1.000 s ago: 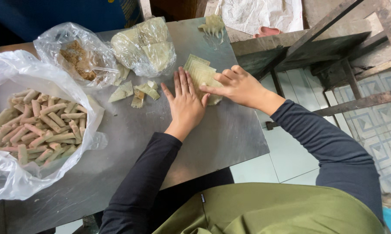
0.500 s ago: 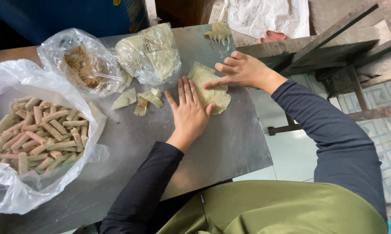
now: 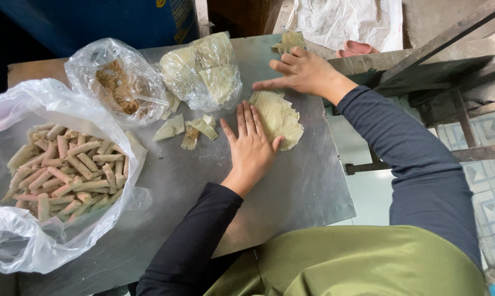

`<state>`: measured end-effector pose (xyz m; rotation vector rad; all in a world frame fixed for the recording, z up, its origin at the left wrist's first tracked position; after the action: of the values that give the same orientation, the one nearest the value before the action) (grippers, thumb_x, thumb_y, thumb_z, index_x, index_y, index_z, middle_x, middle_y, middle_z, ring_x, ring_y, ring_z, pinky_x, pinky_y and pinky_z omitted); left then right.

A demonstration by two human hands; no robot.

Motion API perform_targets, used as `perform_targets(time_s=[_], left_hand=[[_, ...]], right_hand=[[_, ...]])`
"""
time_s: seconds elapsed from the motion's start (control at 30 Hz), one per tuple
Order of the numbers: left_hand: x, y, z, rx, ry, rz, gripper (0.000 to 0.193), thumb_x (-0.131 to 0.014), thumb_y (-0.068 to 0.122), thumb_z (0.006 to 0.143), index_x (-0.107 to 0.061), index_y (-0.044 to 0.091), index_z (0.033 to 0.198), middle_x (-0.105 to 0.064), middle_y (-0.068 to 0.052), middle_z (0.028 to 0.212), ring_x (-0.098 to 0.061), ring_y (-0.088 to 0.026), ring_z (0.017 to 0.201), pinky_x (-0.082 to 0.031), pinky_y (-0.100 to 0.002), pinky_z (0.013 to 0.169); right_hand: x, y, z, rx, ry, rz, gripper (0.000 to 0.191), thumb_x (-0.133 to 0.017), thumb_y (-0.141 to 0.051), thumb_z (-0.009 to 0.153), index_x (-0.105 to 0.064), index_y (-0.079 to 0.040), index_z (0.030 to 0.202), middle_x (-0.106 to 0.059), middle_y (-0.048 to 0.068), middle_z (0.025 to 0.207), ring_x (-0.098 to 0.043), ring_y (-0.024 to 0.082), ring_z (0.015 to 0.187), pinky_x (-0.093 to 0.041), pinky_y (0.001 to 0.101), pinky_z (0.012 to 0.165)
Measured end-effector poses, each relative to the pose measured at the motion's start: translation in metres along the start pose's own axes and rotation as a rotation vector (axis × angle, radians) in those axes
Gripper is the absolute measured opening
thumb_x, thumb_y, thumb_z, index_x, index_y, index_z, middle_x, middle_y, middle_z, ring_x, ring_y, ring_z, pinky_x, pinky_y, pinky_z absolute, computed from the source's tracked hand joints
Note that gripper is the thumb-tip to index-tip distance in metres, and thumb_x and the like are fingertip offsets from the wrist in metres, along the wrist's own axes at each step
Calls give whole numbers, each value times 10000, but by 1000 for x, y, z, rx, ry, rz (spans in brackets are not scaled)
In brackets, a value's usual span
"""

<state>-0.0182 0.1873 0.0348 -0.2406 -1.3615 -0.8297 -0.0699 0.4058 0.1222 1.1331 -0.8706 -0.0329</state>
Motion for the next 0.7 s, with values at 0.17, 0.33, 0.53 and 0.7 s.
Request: perform_targets(time_s=[0.17, 0.33, 0.53, 0.7], left_hand=[[3, 1, 0, -14, 34, -2, 1002, -412, 658, 968, -246, -142, 1548, -171, -296, 1657, -107, -400, 1561, 8, -751, 1152], [2, 1, 1, -12, 12, -1, 996, -427, 655, 962, -252, -134, 1543, -175, -296, 1655, -96, -402, 1560, 11, -756, 1147], [-1, 0, -2, -12, 43, -16, 1003, -453, 649, 961, -257, -138, 1550, -190, -285, 1660, -107, -389, 1567, 6, -753, 1157], [3, 1, -1, -9, 38, -6, 1012, -457, 653, 941, -256, -138, 1539, -191, -290, 1653, -111, -390, 1556, 2, -755, 1145]], right_hand=[[9, -7, 1, -282, -162, 280, 775, -543, -86, 920, -463, -414, 1618, -484, 10, 1231, -479, 177, 1134, -377, 360, 1020], [30, -46, -7, -418, -489, 772, 774, -534, -26, 844, -503, -428, 1505, -496, 55, 1065, -494, 218, 1024, -362, 391, 887], [18, -36, 5, -294, -307, 336, 749, -513, -56, 958, -484, -443, 1599, -536, 19, 1025, -532, 222, 954, -384, 383, 839], [15, -29, 8, -356, -301, 327, 691, -516, -87, 945, -519, -434, 1542, -541, 42, 1040, -538, 229, 981, -392, 388, 842]])
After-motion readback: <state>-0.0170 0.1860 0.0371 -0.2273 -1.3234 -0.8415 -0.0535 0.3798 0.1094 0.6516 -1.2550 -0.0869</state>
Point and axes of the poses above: each hand's wrist, its own z-axis towards the middle knuckle, its own x-axis out of the back of the hand, y = z × x, the point moved 2 cm from there along z, towards the middle knuckle
